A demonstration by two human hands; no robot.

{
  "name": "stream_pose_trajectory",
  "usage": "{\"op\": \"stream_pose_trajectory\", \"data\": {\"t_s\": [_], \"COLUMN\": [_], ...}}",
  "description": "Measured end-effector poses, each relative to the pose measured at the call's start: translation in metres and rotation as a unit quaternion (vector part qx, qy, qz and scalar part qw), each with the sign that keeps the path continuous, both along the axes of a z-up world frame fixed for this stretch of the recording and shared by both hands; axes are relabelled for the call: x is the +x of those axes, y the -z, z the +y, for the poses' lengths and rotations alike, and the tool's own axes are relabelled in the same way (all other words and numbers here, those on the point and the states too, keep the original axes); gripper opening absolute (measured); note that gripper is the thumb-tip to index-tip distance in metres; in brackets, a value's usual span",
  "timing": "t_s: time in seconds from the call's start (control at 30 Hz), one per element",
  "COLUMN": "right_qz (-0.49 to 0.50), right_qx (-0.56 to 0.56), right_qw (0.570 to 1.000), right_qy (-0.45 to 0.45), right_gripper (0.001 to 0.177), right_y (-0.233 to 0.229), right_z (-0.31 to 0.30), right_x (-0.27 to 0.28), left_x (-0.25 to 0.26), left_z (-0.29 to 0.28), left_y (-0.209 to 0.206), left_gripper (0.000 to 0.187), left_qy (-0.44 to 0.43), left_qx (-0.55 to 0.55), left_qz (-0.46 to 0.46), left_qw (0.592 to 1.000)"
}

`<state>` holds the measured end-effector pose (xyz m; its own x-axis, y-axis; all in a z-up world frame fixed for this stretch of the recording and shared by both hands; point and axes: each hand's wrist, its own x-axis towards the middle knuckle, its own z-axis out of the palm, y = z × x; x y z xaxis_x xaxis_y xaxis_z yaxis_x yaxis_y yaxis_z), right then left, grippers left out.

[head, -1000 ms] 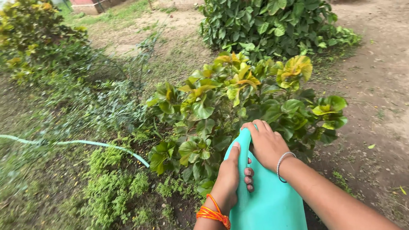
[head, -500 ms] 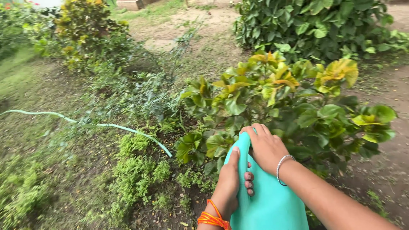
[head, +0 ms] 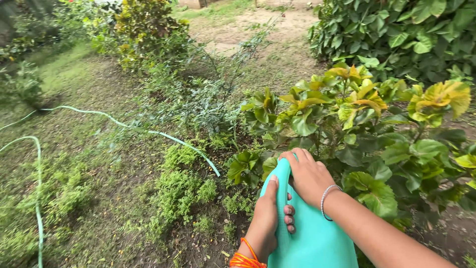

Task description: Water the plants in the garden using a watering can.

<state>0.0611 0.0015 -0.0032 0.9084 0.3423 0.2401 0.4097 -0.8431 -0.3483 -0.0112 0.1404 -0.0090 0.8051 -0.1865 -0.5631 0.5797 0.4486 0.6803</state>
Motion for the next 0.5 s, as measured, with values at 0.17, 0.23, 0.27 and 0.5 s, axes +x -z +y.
{"op": "stream_pose_trajectory", "data": {"t_s": [0.17, 0.23, 0.27, 0.5], "right_qz": [0.007, 0.008, 0.012, 0.023], "right_qx": [-0.004, -0.003, 0.000, -0.005], "right_qw": [1.000, 1.000, 1.000, 1.000], "right_qy": [-0.009, -0.014, -0.013, -0.001], "right_gripper": [0.054, 0.056, 0.059, 0.056], "right_y": [-0.001, -0.002, -0.002, 0.002], "right_z": [0.004, 0.004, 0.004, 0.000], "right_x": [-0.002, -0.005, -0.005, -0.010], "left_x": [-0.004, -0.006, -0.006, -0.011], "left_z": [0.002, 0.001, 0.001, -0.002], "left_y": [0.002, 0.003, 0.004, 0.005], "left_gripper": [0.057, 0.057, 0.057, 0.057], "left_qy": [-0.011, -0.015, -0.014, -0.008], "left_qx": [-0.001, 0.003, 0.003, 0.008], "left_qz": [0.002, 0.002, 0.002, 0.003], "left_qw": [1.000, 1.000, 1.000, 1.000]}}
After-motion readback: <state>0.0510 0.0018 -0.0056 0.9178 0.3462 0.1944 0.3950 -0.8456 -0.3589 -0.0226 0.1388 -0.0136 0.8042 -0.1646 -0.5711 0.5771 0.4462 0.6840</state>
